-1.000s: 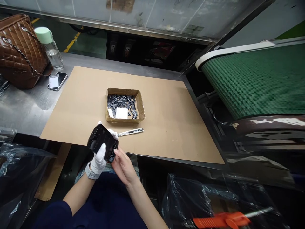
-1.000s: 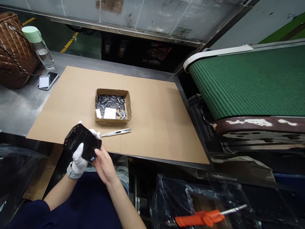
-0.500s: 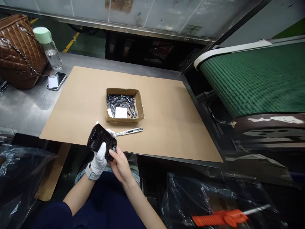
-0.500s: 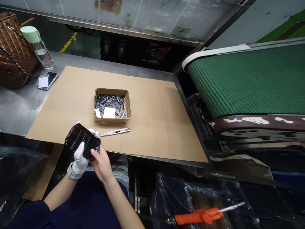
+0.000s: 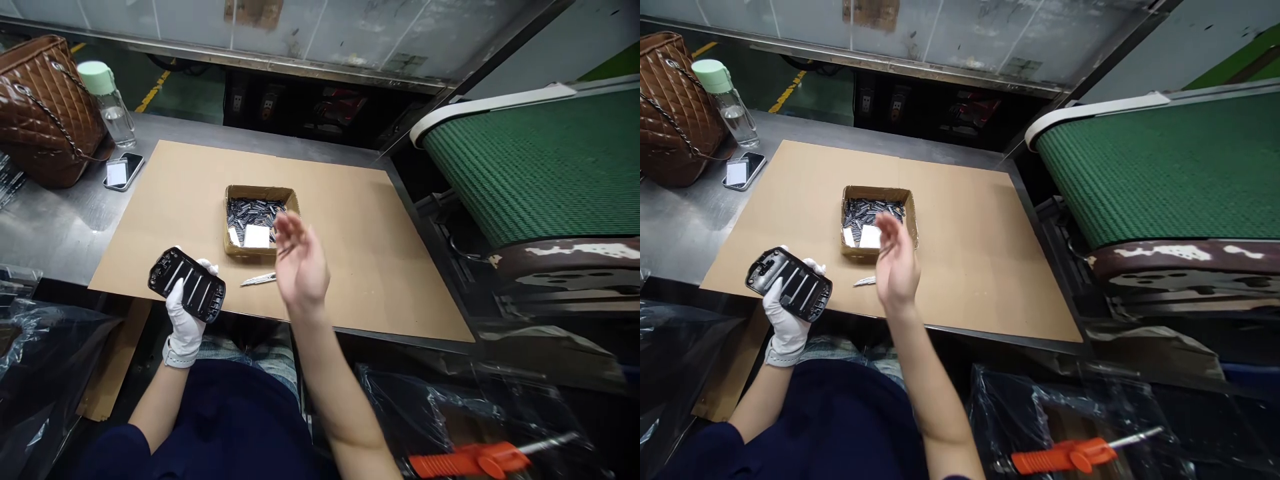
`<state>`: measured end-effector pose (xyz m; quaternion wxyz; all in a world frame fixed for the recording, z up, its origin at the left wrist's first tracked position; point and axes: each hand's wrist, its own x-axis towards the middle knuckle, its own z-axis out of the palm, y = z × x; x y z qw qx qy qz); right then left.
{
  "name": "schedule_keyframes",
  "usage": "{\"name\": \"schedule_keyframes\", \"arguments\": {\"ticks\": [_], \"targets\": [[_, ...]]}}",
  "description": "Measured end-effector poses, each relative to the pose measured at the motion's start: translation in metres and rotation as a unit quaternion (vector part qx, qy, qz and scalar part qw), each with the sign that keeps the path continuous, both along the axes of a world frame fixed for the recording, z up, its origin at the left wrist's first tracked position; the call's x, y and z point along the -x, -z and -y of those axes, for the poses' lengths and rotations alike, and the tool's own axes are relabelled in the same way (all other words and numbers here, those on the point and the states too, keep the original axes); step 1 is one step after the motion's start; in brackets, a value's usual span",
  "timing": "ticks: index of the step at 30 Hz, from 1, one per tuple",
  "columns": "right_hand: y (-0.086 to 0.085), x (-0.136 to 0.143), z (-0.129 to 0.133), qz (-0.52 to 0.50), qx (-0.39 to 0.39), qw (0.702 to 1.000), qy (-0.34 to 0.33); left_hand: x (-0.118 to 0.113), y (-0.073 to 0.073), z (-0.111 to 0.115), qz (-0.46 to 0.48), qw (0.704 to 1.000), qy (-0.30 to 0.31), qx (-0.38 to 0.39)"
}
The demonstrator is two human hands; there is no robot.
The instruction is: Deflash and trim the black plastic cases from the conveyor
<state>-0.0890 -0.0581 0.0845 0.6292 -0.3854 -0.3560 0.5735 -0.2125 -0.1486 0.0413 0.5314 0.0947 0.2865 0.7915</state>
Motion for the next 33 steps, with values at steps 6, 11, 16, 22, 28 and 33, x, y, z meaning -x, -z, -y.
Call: {"name": "schedule_keyframes", "arguments": {"ticks": [6, 11, 16, 22, 28, 33], "targets": [[-0.024, -0.028, -0.023, 0.345, -0.237, 0.906, 0.067, 0.016, 0.001, 0.002, 0.067, 0.993, 0.082, 0.058], [0.067, -0.069, -0.001, 0.536, -0.17, 0.802, -0.199, 0.022, 0.009, -0.003, 0.159, 0.971, 0.161, 0.073], [0.111, -0.085, 0.015, 0.533, -0.157, 0.819, -0.144, 0.019, 0.009, -0.002, 0.174, 0.966, 0.188, 0.044], [0.09, -0.077, 0.042, 0.505, -0.142, 0.849, -0.063, 0.01, 0.0, 0.0, 0.172, 0.967, 0.185, 0.039], [0.039, -0.047, 0.07, 0.414, -0.167, 0.891, -0.085, 0.001, -0.007, 0.003, 0.162, 0.965, 0.201, 0.045], [0.021, -0.031, 0.082, 0.394, -0.185, 0.895, -0.101, -0.007, -0.013, 0.007, 0.138, 0.968, 0.212, 0.01]]}}
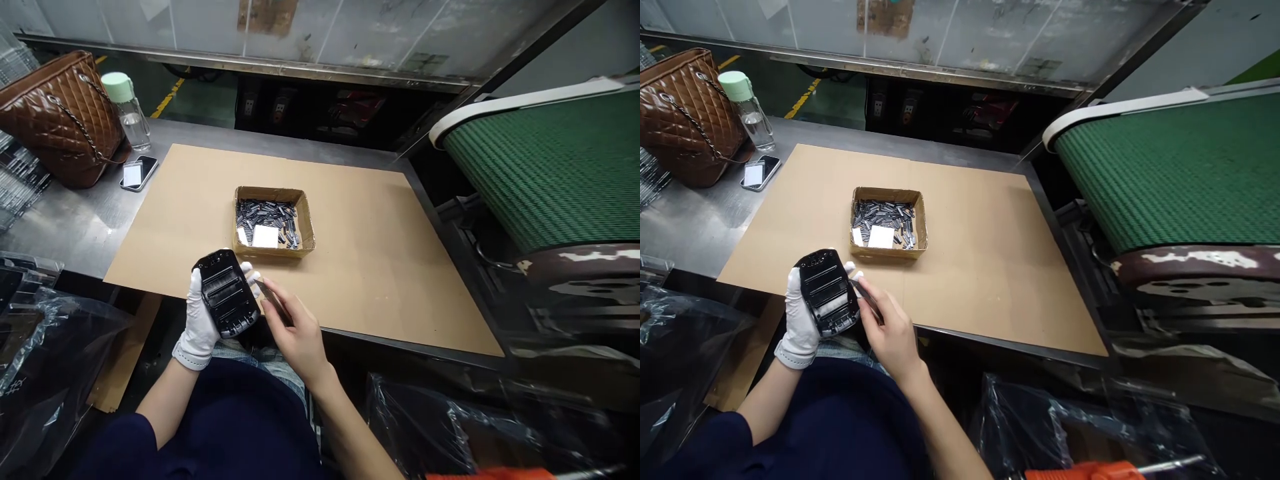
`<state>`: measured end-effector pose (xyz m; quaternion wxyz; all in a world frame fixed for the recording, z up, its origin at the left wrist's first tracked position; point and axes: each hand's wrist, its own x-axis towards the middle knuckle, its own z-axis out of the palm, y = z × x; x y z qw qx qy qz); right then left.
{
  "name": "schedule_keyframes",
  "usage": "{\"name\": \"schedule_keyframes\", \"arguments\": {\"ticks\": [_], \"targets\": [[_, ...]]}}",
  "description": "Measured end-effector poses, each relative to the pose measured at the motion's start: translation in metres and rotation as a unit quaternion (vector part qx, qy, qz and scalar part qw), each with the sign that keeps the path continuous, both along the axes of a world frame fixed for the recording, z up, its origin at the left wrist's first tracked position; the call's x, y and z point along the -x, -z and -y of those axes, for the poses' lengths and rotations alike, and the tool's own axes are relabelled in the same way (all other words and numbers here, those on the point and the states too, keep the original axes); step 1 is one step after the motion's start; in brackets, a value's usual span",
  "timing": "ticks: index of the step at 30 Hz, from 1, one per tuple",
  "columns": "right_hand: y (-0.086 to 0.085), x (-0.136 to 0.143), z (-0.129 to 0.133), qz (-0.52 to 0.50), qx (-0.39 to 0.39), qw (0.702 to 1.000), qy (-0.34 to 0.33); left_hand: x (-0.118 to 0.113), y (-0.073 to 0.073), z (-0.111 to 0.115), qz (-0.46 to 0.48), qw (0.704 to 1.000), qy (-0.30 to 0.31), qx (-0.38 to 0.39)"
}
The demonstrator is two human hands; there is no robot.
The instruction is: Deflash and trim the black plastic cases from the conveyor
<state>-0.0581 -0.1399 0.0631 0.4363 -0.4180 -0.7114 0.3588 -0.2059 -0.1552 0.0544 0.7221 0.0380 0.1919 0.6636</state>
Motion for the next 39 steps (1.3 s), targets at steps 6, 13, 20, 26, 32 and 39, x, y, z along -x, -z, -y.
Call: {"name": "schedule_keyframes", "arguments": {"ticks": [6, 13, 20, 26, 32, 39], "targets": [[-0.002, 0.005, 0.004, 0.025, -0.053, 0.998, -0.001, -0.006, -0.002, 0.003, 0.012, 1.0, 0.007, -0.018], [-0.002, 0.002, 0.009, 0.032, -0.077, 0.996, 0.01, -0.009, -0.006, 0.005, 0.026, 0.999, 0.03, -0.022], [-0.009, 0.001, 0.013, 0.046, -0.085, 0.995, 0.013, -0.01, -0.011, 0.003, 0.057, 0.997, 0.049, 0.019], [-0.019, 0.006, 0.012, 0.066, -0.075, 0.995, 0.017, -0.025, -0.006, 0.01, 0.018, 0.997, 0.001, 0.069], [-0.019, 0.018, 0.016, 0.054, -0.055, 0.996, 0.036, -0.038, -0.011, 0.016, 0.031, 0.997, -0.008, 0.072], [-0.016, 0.02, 0.018, 0.065, -0.072, 0.994, 0.053, -0.04, -0.014, 0.018, 0.006, 0.998, -0.009, 0.066]]}}
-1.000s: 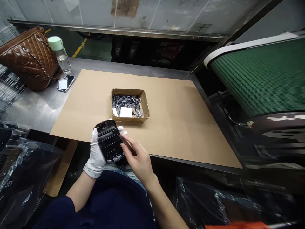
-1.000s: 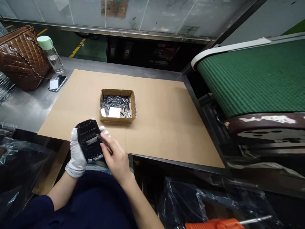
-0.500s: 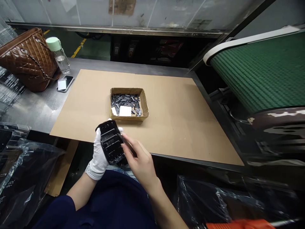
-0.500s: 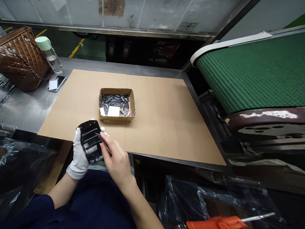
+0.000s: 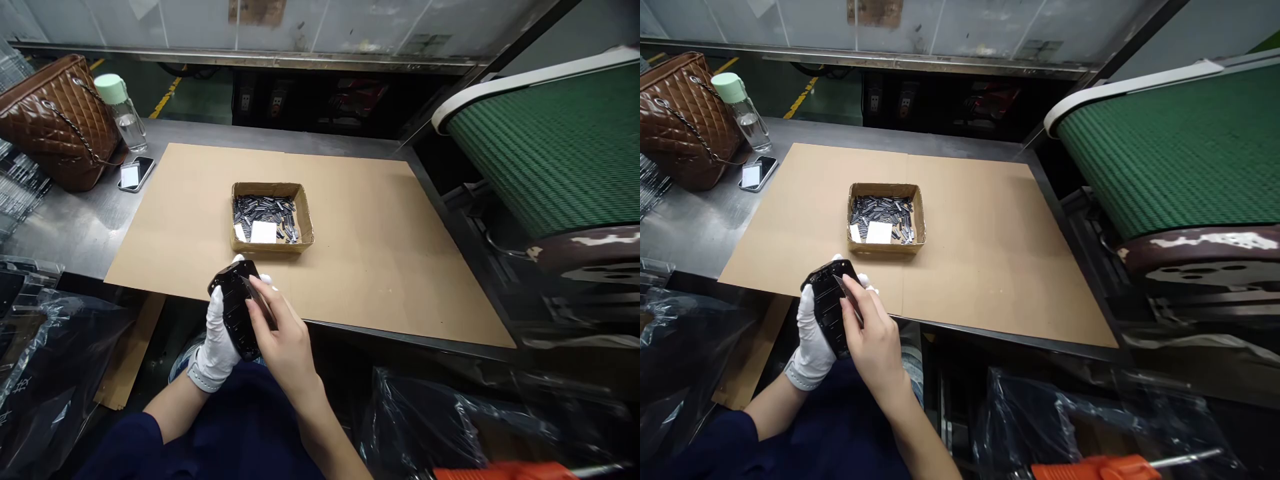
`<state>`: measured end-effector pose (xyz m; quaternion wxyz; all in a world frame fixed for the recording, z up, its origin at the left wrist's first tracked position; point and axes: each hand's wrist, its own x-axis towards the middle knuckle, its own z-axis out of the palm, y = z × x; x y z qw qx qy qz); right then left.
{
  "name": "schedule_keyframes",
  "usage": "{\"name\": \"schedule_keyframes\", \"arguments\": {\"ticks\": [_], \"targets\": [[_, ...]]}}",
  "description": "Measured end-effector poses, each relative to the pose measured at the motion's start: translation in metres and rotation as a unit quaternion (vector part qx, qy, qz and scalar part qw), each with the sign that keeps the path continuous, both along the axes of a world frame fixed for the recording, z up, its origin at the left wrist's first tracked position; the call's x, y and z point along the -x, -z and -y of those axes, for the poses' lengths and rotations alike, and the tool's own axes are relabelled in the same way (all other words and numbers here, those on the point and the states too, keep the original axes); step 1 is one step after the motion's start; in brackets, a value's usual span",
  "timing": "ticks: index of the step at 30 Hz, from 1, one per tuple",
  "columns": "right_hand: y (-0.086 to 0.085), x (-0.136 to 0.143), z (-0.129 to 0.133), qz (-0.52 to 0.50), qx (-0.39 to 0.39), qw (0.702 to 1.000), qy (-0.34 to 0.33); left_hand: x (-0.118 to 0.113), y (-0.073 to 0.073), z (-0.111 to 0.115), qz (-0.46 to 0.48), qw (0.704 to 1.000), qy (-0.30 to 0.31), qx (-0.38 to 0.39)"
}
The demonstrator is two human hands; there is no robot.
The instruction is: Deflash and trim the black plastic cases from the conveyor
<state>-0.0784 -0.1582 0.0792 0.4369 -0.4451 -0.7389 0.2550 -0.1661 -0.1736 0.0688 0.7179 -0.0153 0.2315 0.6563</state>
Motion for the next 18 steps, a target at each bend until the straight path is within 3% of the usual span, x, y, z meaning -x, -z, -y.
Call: {"name": "schedule_keyframes", "arguments": {"ticks": [18], "targets": [[-0.003, -0.003, -0.003, 0.027, -0.017, 0.999, -0.018, -0.002, 0.01, -0.001, 0.021, 0.997, -0.026, 0.063]]}}
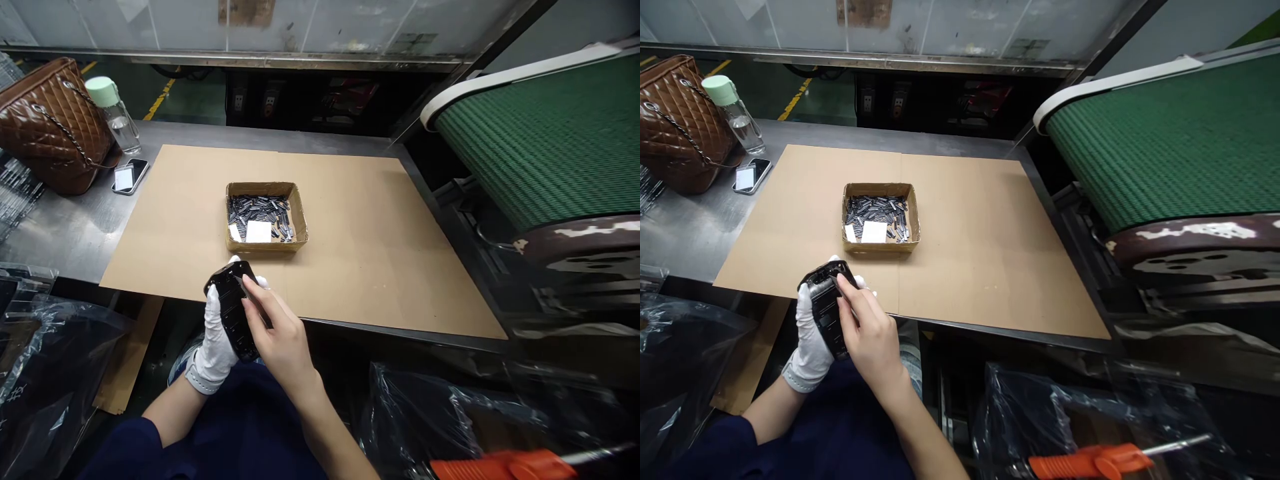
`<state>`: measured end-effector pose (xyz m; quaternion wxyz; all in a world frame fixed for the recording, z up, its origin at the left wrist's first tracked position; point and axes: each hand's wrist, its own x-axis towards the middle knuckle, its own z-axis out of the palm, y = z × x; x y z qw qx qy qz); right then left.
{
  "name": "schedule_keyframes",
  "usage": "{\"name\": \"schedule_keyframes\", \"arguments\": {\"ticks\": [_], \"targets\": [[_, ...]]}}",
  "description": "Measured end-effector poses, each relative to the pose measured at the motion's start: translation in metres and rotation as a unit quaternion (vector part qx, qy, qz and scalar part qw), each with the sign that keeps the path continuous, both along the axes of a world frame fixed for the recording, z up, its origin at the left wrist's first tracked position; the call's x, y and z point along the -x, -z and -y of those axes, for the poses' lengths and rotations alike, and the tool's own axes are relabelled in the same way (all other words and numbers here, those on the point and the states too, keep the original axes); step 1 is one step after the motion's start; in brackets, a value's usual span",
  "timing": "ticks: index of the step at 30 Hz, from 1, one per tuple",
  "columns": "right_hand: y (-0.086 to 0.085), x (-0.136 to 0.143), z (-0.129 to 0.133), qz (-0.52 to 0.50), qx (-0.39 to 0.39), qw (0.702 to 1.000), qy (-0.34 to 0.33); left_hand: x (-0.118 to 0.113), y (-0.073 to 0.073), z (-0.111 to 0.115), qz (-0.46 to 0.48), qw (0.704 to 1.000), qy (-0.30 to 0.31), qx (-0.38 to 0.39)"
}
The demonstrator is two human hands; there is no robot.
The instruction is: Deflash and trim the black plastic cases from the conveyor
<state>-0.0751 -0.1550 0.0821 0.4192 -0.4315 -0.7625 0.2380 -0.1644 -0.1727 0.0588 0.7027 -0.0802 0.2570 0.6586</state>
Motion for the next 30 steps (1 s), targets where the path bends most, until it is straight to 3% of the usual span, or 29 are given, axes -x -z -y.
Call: {"name": "schedule_keyframes", "arguments": {"ticks": [6, 14, 18, 21, 30], "targets": [[0.004, 0.0, -0.001, 0.004, 0.01, 1.0, -0.002, -0.001, -0.001, 0.0, 0.012, 0.999, 0.023, -0.024], [0.006, -0.008, 0.001, -0.066, 0.153, 0.986, 0.011, -0.002, 0.003, -0.001, -0.05, 0.998, -0.016, -0.028], [-0.004, -0.011, -0.002, -0.01, 0.119, 0.993, -0.005, 0.0, 0.007, 0.001, -0.037, 0.997, -0.02, -0.058], [-0.009, -0.009, -0.004, 0.037, 0.076, 0.996, -0.04, 0.002, 0.013, 0.004, -0.018, 0.999, -0.012, -0.038], [-0.006, -0.002, -0.006, 0.106, 0.023, 0.994, -0.03, 0.005, 0.029, 0.01, -0.006, 1.0, 0.005, -0.012]]}}
